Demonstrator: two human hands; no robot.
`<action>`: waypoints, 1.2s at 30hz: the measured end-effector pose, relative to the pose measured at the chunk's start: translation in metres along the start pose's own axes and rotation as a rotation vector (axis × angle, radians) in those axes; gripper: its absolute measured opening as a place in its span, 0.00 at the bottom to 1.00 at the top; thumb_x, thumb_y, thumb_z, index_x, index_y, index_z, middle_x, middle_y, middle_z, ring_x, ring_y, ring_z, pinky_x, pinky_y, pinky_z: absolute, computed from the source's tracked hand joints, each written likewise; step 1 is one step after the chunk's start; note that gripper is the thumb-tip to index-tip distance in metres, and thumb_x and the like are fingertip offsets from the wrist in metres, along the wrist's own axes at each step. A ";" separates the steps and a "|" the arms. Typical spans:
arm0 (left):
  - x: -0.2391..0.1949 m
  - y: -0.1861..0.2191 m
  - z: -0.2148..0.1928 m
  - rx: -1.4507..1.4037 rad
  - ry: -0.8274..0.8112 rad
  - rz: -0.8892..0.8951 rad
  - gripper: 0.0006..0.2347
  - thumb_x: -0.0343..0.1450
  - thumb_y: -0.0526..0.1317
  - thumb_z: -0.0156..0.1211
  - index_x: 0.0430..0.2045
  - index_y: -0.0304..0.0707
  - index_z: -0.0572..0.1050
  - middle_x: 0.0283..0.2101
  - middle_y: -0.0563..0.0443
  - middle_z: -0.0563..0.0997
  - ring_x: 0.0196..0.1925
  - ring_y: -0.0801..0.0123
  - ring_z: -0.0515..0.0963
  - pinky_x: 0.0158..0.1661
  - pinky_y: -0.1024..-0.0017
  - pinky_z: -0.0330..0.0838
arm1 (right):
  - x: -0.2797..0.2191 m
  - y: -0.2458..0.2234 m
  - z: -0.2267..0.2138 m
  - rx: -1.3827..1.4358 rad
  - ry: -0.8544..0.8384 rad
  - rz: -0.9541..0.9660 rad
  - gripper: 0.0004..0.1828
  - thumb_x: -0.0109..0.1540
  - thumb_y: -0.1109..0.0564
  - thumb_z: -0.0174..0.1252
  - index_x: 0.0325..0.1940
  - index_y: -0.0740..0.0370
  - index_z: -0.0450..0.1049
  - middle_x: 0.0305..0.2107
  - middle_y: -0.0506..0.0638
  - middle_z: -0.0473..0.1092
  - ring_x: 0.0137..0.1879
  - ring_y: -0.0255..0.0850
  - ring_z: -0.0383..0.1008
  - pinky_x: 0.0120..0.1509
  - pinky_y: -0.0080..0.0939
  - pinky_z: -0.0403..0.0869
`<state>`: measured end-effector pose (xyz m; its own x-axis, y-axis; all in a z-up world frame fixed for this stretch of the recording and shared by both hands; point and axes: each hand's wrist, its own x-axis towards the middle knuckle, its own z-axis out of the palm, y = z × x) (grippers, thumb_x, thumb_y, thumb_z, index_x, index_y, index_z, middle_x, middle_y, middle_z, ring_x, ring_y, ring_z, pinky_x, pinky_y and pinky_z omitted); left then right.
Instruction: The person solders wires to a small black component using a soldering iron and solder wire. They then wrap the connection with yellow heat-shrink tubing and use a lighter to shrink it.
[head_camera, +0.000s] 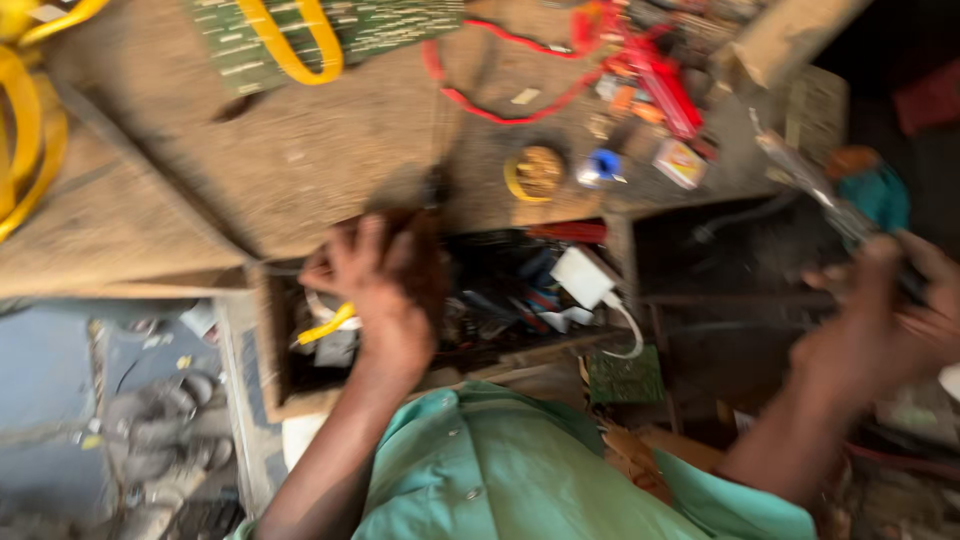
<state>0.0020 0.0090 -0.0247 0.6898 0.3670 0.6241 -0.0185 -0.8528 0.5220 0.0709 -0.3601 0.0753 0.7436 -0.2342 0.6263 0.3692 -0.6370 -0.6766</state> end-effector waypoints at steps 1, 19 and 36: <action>0.000 0.000 0.000 -0.014 -0.022 -0.022 0.10 0.68 0.36 0.68 0.43 0.46 0.82 0.48 0.52 0.77 0.51 0.53 0.71 0.50 0.52 0.53 | 0.000 0.008 -0.002 -0.074 -0.006 -0.074 0.13 0.75 0.64 0.60 0.61 0.75 0.69 0.45 0.60 0.72 0.45 0.42 0.78 0.51 0.53 0.82; 0.022 0.020 -0.011 0.000 0.040 -0.080 0.05 0.69 0.35 0.67 0.37 0.44 0.81 0.42 0.54 0.78 0.49 0.56 0.73 0.51 0.51 0.54 | 0.016 0.135 0.095 -0.318 0.122 -0.346 0.12 0.69 0.66 0.68 0.52 0.77 0.75 0.41 0.63 0.78 0.41 0.49 0.81 0.44 0.45 0.79; 0.024 0.024 -0.018 -0.073 0.009 -0.129 0.06 0.70 0.34 0.68 0.39 0.41 0.82 0.42 0.53 0.77 0.47 0.57 0.73 0.52 0.54 0.55 | -0.034 0.165 0.057 -0.663 0.015 -0.022 0.23 0.71 0.49 0.58 0.33 0.74 0.75 0.22 0.55 0.71 0.21 0.49 0.67 0.24 0.50 0.64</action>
<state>0.0051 0.0047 0.0135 0.6835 0.4755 0.5538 0.0174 -0.7691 0.6388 0.1384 -0.4151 -0.0796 0.7303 -0.2227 0.6458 -0.0406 -0.9579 -0.2844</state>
